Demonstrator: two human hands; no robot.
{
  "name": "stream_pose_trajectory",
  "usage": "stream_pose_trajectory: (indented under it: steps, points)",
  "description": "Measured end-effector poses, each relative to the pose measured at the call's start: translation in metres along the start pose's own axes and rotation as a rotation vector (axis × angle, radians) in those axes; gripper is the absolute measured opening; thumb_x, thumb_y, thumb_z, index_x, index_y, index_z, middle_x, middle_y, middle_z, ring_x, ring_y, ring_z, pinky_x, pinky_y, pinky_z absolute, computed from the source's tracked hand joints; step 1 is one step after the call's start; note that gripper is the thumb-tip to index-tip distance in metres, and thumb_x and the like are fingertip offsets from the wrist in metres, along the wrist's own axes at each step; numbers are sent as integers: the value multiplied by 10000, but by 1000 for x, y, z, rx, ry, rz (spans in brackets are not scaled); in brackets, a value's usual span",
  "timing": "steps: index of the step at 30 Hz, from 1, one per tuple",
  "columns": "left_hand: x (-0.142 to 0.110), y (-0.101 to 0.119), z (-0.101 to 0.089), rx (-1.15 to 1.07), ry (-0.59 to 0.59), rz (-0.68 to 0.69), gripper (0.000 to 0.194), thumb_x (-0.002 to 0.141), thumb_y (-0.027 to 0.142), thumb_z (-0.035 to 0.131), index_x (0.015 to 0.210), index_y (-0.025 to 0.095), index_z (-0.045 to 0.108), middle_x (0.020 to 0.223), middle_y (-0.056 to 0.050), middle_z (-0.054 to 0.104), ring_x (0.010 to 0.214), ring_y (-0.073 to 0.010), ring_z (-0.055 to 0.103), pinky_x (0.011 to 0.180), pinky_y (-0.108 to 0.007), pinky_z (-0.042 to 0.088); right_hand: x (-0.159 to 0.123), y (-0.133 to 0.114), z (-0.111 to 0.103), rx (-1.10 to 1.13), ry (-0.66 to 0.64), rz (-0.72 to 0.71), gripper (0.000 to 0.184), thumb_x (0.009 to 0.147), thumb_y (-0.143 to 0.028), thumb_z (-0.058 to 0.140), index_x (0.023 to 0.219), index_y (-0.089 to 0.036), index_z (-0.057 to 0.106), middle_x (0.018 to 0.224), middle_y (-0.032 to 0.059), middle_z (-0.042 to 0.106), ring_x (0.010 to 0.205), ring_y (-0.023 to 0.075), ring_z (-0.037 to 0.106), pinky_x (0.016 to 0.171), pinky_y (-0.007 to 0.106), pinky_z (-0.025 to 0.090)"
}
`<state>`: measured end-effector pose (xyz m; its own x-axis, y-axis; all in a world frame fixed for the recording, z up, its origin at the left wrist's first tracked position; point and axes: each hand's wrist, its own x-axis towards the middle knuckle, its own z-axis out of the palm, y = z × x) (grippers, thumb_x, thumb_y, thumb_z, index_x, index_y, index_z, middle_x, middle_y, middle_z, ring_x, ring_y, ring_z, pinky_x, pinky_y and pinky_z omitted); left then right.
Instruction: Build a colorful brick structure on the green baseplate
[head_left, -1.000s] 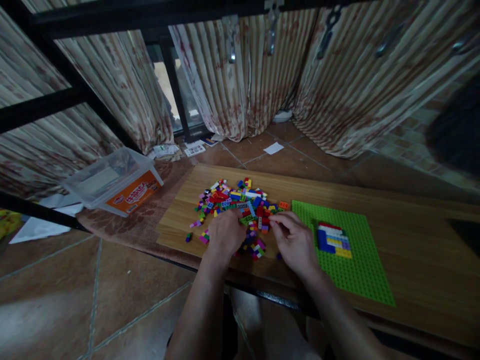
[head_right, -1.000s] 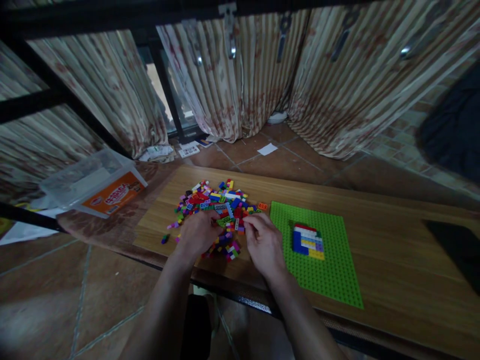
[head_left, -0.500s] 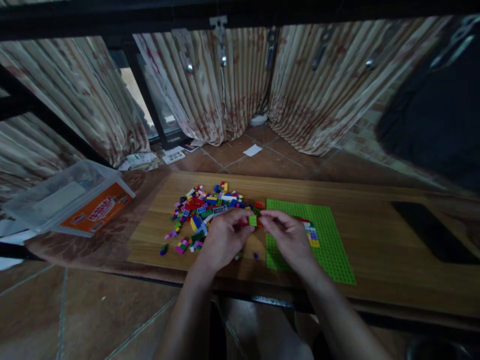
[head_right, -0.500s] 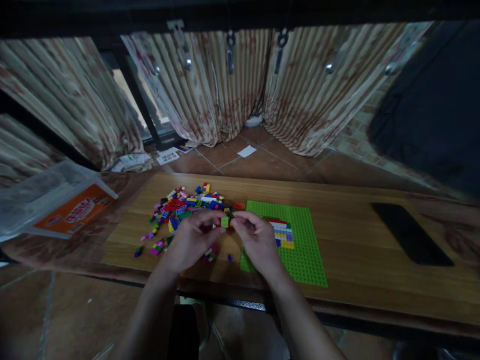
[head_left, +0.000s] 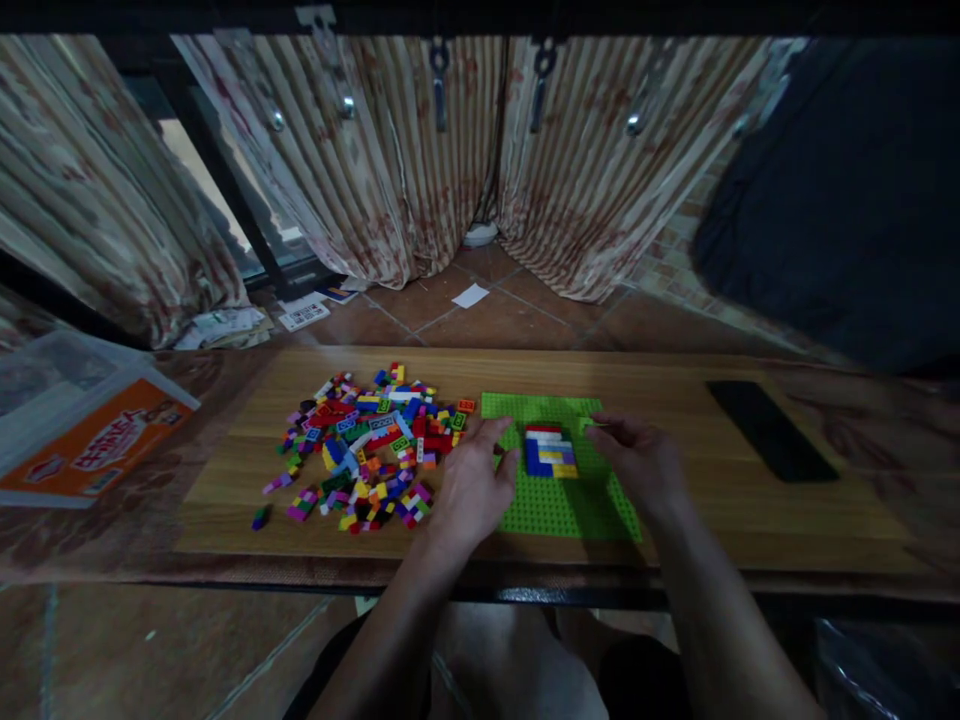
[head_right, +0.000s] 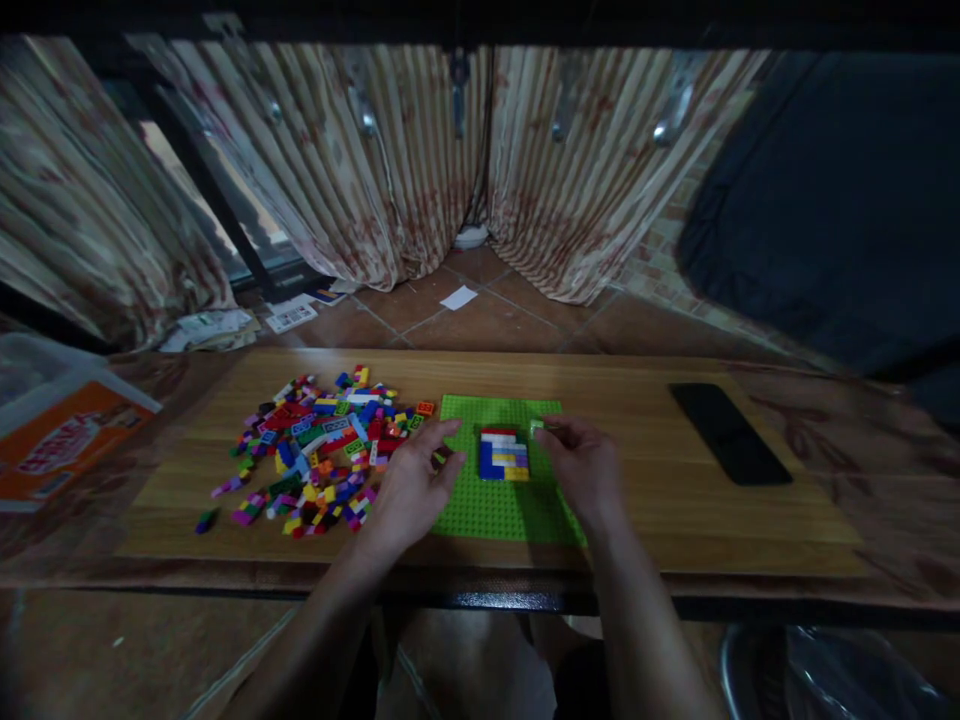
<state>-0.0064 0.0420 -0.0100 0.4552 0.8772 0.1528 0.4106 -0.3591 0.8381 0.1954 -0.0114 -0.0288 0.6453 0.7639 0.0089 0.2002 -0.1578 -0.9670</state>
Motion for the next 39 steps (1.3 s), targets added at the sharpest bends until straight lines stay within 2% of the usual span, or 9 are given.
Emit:
stream_pose_trajectory:
  steps: [4, 9, 16, 20, 24, 30, 39]
  points:
    - [5, 2, 13, 54, -27, -34, 384, 832, 179, 552, 1213, 217, 580, 1092, -88, 642, 884, -195, 645, 832, -345, 518, 7, 16, -5, -114, -48, -8, 303, 660, -385, 700, 868, -165, 715, 796, 60, 741, 722, 210, 677, 707, 350, 518]
    - [9, 2, 24, 109, -70, -60, 388, 832, 186, 557, 1219, 192, 574, 1121, -112, 653, 1021, -235, 627, 919, -391, 495, 7, 17, 2, -293, -88, -96, 220, 736, -340, 648, 884, -198, 729, 839, 60, 750, 756, 222, 686, 742, 385, 522]
    - [12, 1, 30, 122, -94, -29, 401, 839, 197, 550, 1240, 204, 564, 1210, -111, 632, 1092, -237, 606, 954, -391, 480, 6, 5, 5, -408, -90, -153, 166, 776, -315, 601, 781, -233, 745, 745, 28, 739, 666, 192, 668, 651, 333, 509]
    - [12, 2, 31, 108, -99, -32, 399, 840, 196, 549, 1239, 195, 567, 1200, -119, 637, 1081, -239, 611, 958, -397, 478, 4, 4, 7, -421, -60, -152, 175, 769, -332, 610, 802, -235, 752, 756, 33, 739, 664, 193, 665, 652, 337, 508]
    - [11, 2, 32, 103, -99, -30, 380, 842, 188, 543, 1220, 193, 581, 1211, -126, 629, 1093, -243, 606, 969, -402, 469, 4, 4, 8, -416, -74, -90, 194, 766, -332, 611, 842, -222, 753, 819, 43, 746, 719, 207, 676, 698, 357, 514]
    - [10, 2, 32, 157, -114, -17, 415, 829, 170, 551, 1244, 162, 561, 1206, -139, 623, 1110, -252, 594, 994, -402, 453, 6, 8, 6, -395, -91, -91, 195, 762, -335, 617, 847, -219, 748, 831, 46, 746, 760, 217, 676, 768, 389, 508]
    - [9, 3, 33, 231, -126, -7, 379, 838, 174, 551, 1216, 157, 567, 1222, -134, 613, 1132, -252, 579, 1009, -398, 443, 10, 7, 7, -379, -97, -34, 171, 718, -312, 652, 798, -195, 748, 798, 57, 742, 749, 220, 677, 735, 366, 505]
